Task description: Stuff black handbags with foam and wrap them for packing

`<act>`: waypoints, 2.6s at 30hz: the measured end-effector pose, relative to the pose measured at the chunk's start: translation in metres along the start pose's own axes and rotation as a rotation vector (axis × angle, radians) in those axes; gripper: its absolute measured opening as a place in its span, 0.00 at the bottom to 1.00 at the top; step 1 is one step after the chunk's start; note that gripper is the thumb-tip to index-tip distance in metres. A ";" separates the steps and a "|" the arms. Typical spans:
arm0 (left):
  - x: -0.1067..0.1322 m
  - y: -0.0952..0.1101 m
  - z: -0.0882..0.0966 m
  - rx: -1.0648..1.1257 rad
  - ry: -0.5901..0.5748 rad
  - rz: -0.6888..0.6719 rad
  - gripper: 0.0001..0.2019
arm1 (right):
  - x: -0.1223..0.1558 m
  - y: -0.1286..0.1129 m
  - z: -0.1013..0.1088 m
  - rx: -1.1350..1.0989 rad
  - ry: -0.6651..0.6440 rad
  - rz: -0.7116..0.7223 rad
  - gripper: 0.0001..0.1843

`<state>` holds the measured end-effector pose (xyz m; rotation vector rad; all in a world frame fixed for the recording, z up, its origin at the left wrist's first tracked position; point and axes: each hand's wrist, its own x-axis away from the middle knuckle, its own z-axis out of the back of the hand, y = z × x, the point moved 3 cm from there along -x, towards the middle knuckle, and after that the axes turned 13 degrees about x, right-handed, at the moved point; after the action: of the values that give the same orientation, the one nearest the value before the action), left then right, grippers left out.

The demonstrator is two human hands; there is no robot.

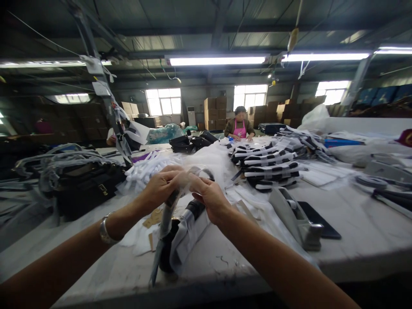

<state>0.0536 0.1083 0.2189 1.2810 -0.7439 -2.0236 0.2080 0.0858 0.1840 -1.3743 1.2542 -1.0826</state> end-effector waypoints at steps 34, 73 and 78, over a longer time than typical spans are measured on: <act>0.011 0.008 -0.006 0.303 0.120 0.175 0.14 | 0.004 0.016 -0.007 -0.216 0.026 0.181 0.17; 0.023 0.023 -0.014 -0.326 -0.018 0.102 0.24 | 0.001 0.023 0.001 -0.146 0.122 0.212 0.16; 0.012 -0.007 -0.008 0.405 -0.088 0.373 0.30 | 0.005 0.019 0.003 0.002 0.043 0.243 0.18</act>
<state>0.0557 0.1032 0.2039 1.1600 -1.3780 -1.6837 0.2083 0.0810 0.1644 -1.1668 1.4112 -0.9477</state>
